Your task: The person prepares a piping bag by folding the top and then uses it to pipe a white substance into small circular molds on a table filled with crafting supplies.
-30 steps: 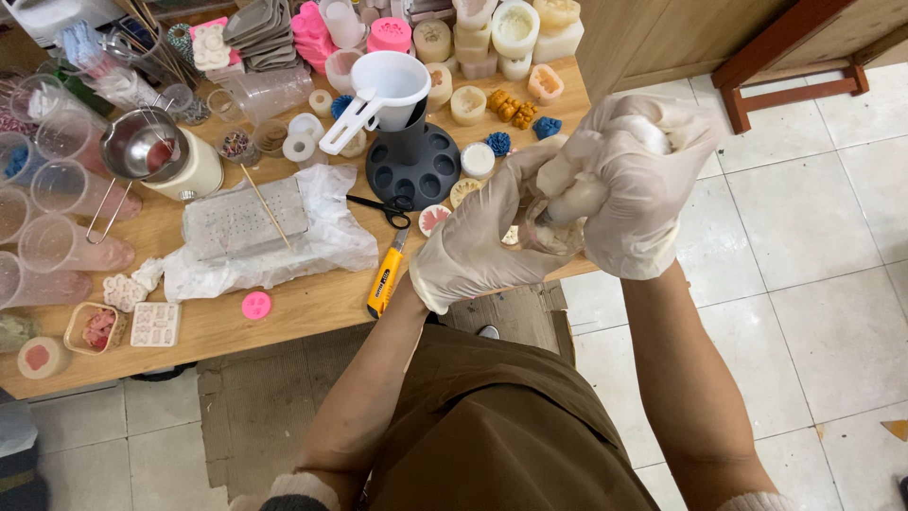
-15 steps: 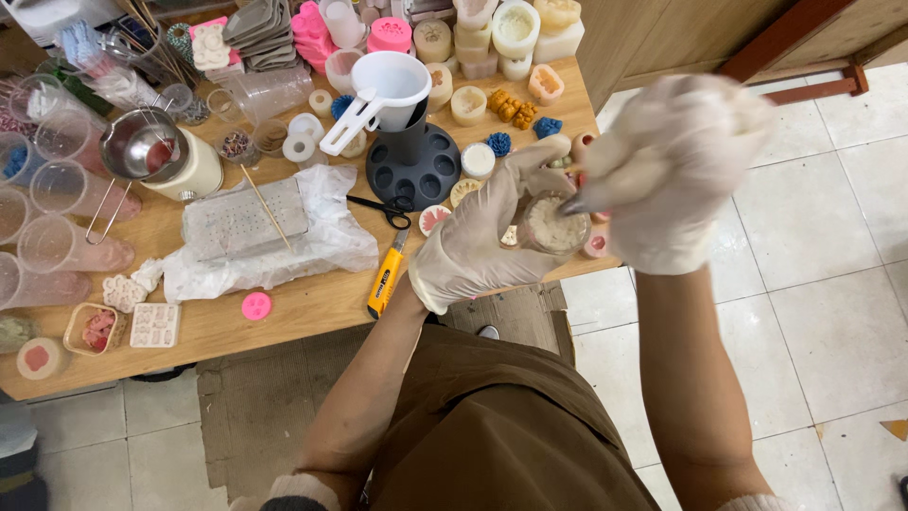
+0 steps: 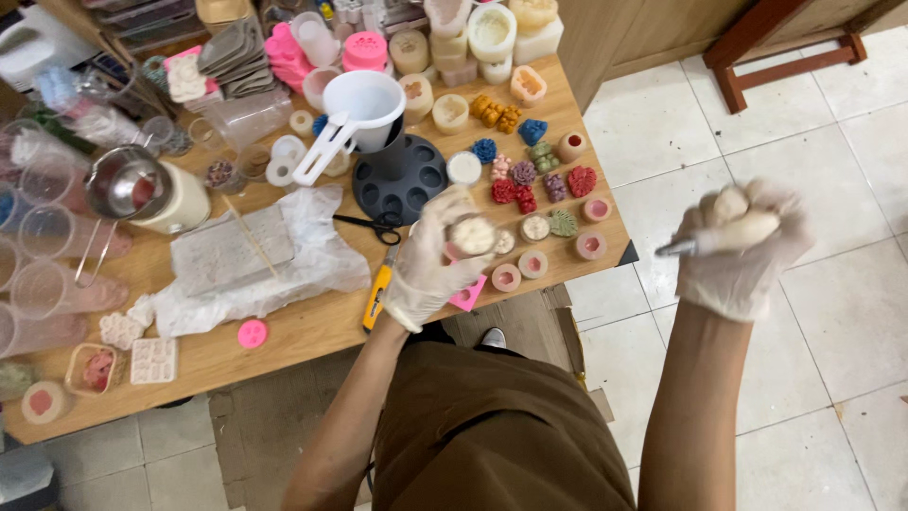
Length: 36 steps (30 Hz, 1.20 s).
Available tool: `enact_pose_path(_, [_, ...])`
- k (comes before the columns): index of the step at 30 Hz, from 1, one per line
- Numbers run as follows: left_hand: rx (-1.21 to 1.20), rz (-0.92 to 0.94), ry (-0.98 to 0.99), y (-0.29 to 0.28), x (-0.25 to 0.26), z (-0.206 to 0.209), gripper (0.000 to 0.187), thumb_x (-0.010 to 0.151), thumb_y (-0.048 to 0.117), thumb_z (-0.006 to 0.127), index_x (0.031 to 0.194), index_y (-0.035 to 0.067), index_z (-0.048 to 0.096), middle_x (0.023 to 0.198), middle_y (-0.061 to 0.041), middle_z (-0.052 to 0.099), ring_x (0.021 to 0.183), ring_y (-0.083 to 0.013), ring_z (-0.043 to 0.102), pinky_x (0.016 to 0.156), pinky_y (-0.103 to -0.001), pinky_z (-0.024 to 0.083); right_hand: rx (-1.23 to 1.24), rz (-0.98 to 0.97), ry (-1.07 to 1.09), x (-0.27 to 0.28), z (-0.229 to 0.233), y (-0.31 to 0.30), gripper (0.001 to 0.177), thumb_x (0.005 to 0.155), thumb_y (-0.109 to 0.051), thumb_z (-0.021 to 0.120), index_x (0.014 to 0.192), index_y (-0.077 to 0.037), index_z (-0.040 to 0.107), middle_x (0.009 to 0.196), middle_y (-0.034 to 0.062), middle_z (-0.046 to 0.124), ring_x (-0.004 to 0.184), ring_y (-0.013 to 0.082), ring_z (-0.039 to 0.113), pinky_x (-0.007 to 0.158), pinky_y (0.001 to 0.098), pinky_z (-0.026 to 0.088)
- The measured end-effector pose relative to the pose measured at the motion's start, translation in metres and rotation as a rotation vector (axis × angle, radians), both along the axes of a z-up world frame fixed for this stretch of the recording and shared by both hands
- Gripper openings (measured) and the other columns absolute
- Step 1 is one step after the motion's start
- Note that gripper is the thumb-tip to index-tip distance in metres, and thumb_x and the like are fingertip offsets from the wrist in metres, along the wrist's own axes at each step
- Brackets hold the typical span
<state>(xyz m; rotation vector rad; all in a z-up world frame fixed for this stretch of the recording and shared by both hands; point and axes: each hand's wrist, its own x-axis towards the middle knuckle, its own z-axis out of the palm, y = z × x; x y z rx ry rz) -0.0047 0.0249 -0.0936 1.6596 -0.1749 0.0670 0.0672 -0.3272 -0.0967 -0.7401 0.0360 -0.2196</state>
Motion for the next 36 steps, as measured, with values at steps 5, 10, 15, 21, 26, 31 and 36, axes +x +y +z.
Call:
enact_pose_path(5, [0.125,0.097,0.013,0.008,0.017,-0.079,0.071,0.082,0.013,0.083,0.138,-0.005,0.043,0.147,-0.019,0.051,0.132,-0.0265,0.056,0.116,-0.036,0.044,0.119,-0.064,0.166,-0.034,-0.035,-0.015,0.039,0.116,-0.034,0.043,0.086,-0.011,0.05,0.079,0.007,0.058,0.061,0.0129,0.043,0.051,0.0263,0.033])
enact_pose_path(10, [0.439,0.07,0.091,-0.004,0.067,-0.141,0.079,0.072,0.016,0.081,0.14,0.001,0.043,0.13,-0.019,0.058,0.124,-0.0324,0.057,0.107,-0.04,0.046,0.073,-0.001,0.157,-0.06,-0.05,-0.023,0.05,0.113,-0.044,0.045,0.072,-0.017,0.039,0.057,-0.002,0.038,0.045,0.0109,0.031,0.04,0.0296,0.029])
enact_pose_path(15, [0.556,0.035,0.219,-0.023,0.116,-0.176,0.081,0.074,0.018,0.081,0.141,0.007,0.038,0.123,-0.019,0.057,0.117,-0.0339,0.057,0.104,-0.042,0.046,0.112,-0.062,0.272,-0.083,-0.061,-0.057,0.034,0.104,-0.022,0.048,0.073,-0.019,0.036,0.061,-0.0007,0.036,0.049,0.0123,0.029,0.044,0.0292,0.029])
enact_pose_path(21, [0.57,-0.042,0.145,-0.024,0.139,-0.219,0.079,0.075,0.016,0.081,0.14,0.007,0.037,0.13,-0.022,0.055,0.124,-0.0377,0.054,0.104,-0.044,0.045,0.089,0.009,0.188,-0.076,-0.055,-0.053,0.041,0.108,-0.024,0.049,0.069,-0.018,0.037,0.059,-0.0014,0.038,0.049,0.0099,0.028,0.043,0.0272,0.027])
enact_pose_path(26, [0.593,-0.086,0.075,-0.022,0.138,-0.241,0.081,0.076,0.015,0.083,0.14,0.005,0.036,0.14,-0.027,0.048,0.133,-0.0423,0.047,0.109,-0.045,0.041,0.047,0.065,0.168,-0.041,-0.036,-0.006,0.041,0.109,-0.034,0.049,0.072,-0.017,0.043,0.059,0.0002,0.041,0.052,0.0103,0.032,0.047,0.0255,0.03])
enact_pose_path(31, [0.706,-0.16,0.141,-0.018,0.14,-0.234,0.082,0.077,0.016,0.082,0.144,0.008,0.036,0.143,-0.023,0.048,0.137,-0.0389,0.048,0.114,-0.042,0.042,-0.047,-0.03,0.416,-0.011,-0.029,0.016,0.023,0.095,-0.02,0.048,0.074,-0.016,0.042,0.065,0.0029,0.042,0.056,0.016,0.034,0.055,0.0311,0.032])
enact_pose_path(36, [0.874,-0.163,0.186,-0.021,0.132,-0.194,0.087,0.077,0.01,0.079,0.147,0.006,0.027,0.147,-0.025,0.039,0.132,-0.044,0.044,0.107,-0.047,0.039,0.032,0.027,0.387,-0.007,-0.035,0.016,0.024,0.093,-0.02,0.049,0.071,-0.014,0.039,0.062,0.0032,0.038,0.055,0.0175,0.032,0.054,0.033,0.03])
